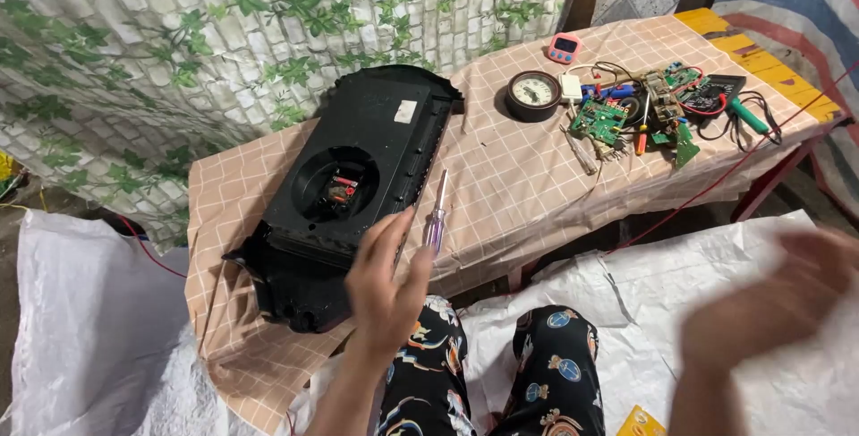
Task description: The person uses a screwdriver to unscrew and remove screws from the back of a black electronic device. They briefly lift a patterned cloth to access the device, then continue unscrewing and removing screws from the casing.
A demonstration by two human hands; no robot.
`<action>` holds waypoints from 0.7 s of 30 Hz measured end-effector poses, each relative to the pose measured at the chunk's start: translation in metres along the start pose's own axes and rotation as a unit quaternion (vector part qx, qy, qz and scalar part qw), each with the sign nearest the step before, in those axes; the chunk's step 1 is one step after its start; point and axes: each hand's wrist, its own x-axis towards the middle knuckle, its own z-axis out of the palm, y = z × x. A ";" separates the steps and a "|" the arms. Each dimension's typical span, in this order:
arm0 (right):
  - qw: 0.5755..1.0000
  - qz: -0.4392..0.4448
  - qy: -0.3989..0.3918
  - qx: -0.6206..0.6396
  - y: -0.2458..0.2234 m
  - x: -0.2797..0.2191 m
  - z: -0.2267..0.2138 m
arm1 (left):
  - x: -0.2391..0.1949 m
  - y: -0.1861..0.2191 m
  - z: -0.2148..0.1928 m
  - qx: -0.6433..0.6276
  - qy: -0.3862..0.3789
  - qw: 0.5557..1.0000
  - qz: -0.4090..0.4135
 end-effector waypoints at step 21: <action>0.738 0.236 -0.590 -0.228 0.109 -0.233 0.256 | -0.003 -0.197 0.005 0.282 0.139 0.949 0.016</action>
